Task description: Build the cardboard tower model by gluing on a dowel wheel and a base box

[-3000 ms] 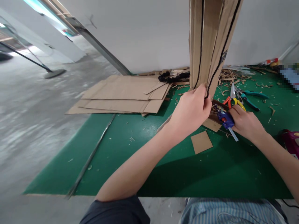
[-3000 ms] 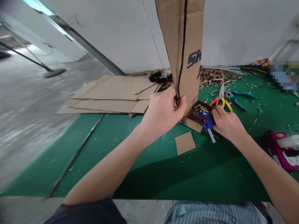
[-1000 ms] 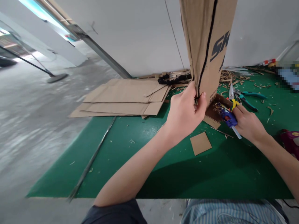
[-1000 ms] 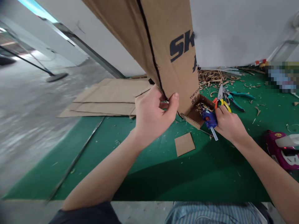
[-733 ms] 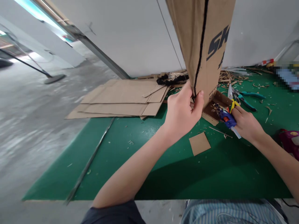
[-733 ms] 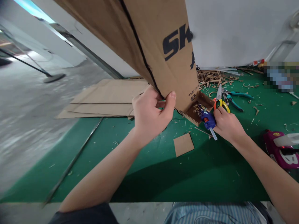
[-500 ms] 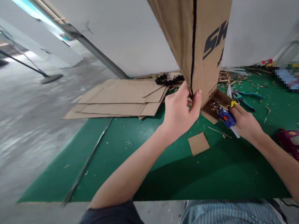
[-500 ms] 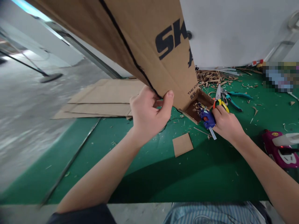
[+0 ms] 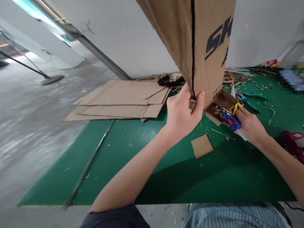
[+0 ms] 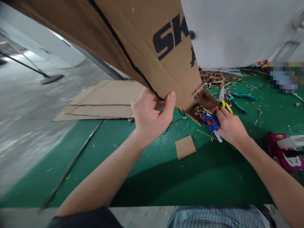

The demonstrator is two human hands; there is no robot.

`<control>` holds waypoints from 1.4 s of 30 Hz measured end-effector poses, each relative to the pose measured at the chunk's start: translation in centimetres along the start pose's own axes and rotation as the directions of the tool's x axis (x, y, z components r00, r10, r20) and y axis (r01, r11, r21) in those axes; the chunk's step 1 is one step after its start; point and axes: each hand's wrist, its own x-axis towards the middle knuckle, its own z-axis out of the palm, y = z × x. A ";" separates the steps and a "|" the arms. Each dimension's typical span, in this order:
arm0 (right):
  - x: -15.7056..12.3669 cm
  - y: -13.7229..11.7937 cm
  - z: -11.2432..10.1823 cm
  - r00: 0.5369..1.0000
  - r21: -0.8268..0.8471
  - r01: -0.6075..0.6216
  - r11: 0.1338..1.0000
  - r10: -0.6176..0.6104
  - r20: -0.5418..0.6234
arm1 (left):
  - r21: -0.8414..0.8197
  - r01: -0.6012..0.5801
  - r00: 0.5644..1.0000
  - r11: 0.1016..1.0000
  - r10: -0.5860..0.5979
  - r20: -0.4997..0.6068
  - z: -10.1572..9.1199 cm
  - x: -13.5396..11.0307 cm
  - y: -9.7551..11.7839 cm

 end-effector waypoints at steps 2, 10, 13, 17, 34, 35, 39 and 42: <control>-0.1 0.0 0.1 1.000 0.002 0.011 1.000 -0.011 0.009 | -0.010 0.005 1.000 1.000 -0.006 -0.015 0.2 0.0 -0.2; -0.2 0.4 -0.1 0.996 0.020 0.020 1.000 -0.018 -0.085 | -0.059 0.037 0.999 0.998 -0.038 -0.028 0.4 0.1 -0.4; -0.1 0.8 -0.1 0.992 0.054 0.044 0.998 -0.037 -0.121 | -0.044 0.039 0.999 0.998 -0.040 -0.011 0.4 0.1 -0.4; 0.1 0.8 0.2 0.984 0.112 0.090 0.990 -0.071 -0.161 | -0.035 0.032 0.999 0.999 -0.032 -0.003 0.5 0.1 -0.7; 0.3 0.5 -0.2 0.969 0.208 0.155 0.966 -0.108 -0.221 | -0.079 0.024 1.000 0.997 -0.024 0.009 0.5 0.1 -0.8; 0.3 0.4 -0.2 0.970 0.217 0.155 0.964 -0.107 -0.217 | -0.093 0.015 1.000 0.996 -0.015 0.007 0.5 0.1 -0.8; 0.3 0.1 0.1 0.971 0.236 0.170 0.957 -0.121 -0.207 | -0.072 -0.014 1.000 0.997 0.014 0.004 0.5 0.1 -1.1; 0.3 0.0 0.4 0.967 0.259 0.184 0.948 -0.127 -0.223 | -0.056 -0.064 0.998 0.996 0.063 -0.019 0.8 0.0 -1.5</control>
